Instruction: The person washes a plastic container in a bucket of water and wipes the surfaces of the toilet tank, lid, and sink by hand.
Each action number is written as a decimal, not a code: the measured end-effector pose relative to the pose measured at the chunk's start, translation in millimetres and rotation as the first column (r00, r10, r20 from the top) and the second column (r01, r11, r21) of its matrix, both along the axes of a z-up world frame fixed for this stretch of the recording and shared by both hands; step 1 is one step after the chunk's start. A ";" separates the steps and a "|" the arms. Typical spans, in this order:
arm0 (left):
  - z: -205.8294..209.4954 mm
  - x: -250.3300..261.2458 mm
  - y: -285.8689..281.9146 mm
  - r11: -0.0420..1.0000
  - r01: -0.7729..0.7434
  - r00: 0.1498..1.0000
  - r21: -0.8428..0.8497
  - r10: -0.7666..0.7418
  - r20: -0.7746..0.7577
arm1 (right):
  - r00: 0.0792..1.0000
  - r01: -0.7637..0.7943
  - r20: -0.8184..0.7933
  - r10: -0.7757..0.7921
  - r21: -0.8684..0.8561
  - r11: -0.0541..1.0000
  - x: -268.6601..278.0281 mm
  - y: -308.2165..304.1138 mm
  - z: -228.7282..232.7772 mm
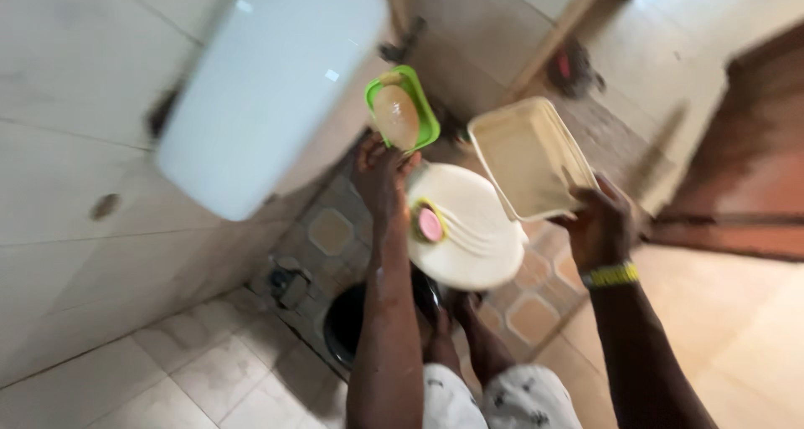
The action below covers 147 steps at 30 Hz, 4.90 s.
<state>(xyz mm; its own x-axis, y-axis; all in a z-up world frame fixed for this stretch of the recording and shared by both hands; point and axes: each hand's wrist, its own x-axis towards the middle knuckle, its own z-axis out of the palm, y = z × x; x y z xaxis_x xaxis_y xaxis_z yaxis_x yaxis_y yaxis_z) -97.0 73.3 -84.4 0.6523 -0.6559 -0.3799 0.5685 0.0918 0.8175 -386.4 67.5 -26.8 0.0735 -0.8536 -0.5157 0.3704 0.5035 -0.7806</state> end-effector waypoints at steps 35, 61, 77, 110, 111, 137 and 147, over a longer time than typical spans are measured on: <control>-319.0 -120.9 117.1 0.922 0.108 0.968 0.373 -0.184 0.174 | 0.997 -0.069 0.045 0.065 0.101 0.992 -48.7 32.9 -126.9; 53.3 147.3 -29.1 0.738 -0.580 -0.096 0.344 -0.482 0.871 | 0.885 -0.396 -0.340 0.319 -0.188 0.899 192.3 -134.8 151.5; 115.3 123.0 -38.0 0.674 -0.459 0.071 0.579 -0.621 0.780 | 0.975 -0.212 -0.095 0.201 -0.126 0.969 177.2 -98.9 168.2; 70.3 173.6 -136.5 0.671 -0.443 -0.103 0.595 -0.698 0.709 | 0.971 -0.203 -0.132 0.200 -0.011 0.979 237.9 -56.2 189.5; 80.0 169.8 -143.6 0.696 -0.422 -0.159 0.580 -0.687 0.709 | 0.966 -0.207 -0.164 0.200 -0.028 0.978 231.4 -63.6 189.0; 79.2 208.1 88.9 0.645 -0.601 -0.399 0.473 -0.754 0.521 | 0.962 -0.270 -0.005 0.274 0.155 0.950 219.3 -29.3 128.1; 15.2 188.1 109.6 0.727 -0.586 0.196 0.357 -0.300 0.934 | 0.967 -0.163 -0.177 0.181 0.114 0.980 115.1 -13.0 76.2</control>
